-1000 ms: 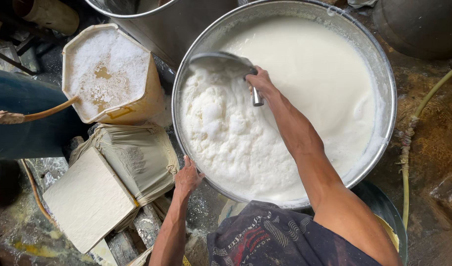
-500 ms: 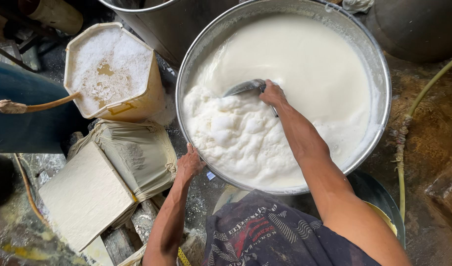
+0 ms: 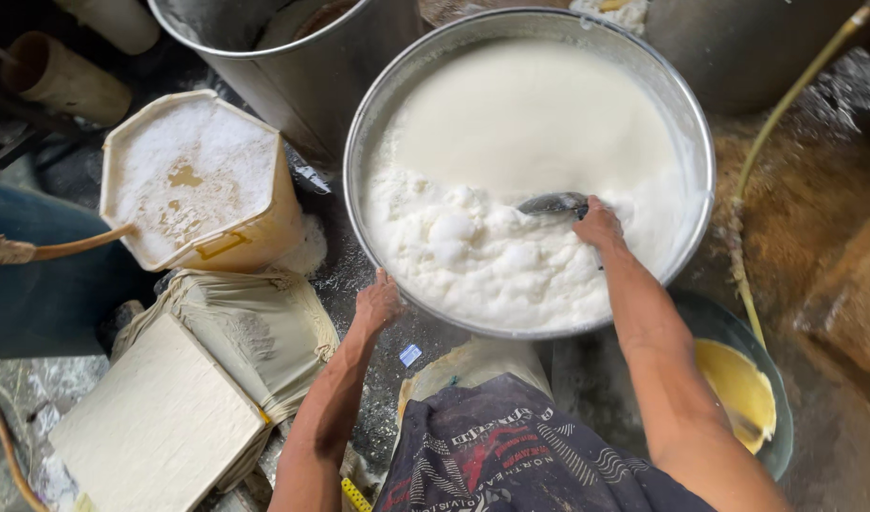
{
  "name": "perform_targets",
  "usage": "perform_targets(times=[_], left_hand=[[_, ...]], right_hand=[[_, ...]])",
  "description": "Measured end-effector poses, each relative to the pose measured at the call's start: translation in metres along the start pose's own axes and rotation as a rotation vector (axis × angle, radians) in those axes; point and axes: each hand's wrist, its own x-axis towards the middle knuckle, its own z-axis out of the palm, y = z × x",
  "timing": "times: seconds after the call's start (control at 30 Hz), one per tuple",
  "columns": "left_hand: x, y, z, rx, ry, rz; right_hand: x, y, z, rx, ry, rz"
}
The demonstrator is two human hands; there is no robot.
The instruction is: The person repeatedly scoops white foam from a large metal basin into a blue barrel using a metal scoop. The person holds the basin with the left hand while scooping with the right hand, then pours the foam into the barrel.
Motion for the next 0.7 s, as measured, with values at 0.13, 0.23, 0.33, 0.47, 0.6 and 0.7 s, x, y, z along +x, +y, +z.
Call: perform_targets(times=[0.13,0.23,0.33,0.47,0.6,0.7], left_hand=[[-0.009,-0.009,0.008,0.006,0.004,0.058],[-0.011,-0.016,0.011,-0.021,-0.034,0.059],[-0.012,-0.031,0.03,-0.092,0.057,0.14],[-0.022,-0.047,0.093,-0.336,0.556,0.35],[-0.039,-0.021,0.166,-0.241,0.008,0.127],[-0.049,0.035,0.202,-0.175,-0.096,0.411]], right_hand=[[-0.048,0.045,0.005,0.019,0.059,0.046],[-0.093,0.08,0.008,0.107,0.109,0.011],[-0.15,0.103,0.002,0.176,0.174,-0.053],[-0.251,0.127,-0.005,0.727,0.125,0.015],[-0.356,0.156,0.008,1.537,0.214,-0.091],[-0.412,0.192,0.026,1.805,0.369,-0.169]])
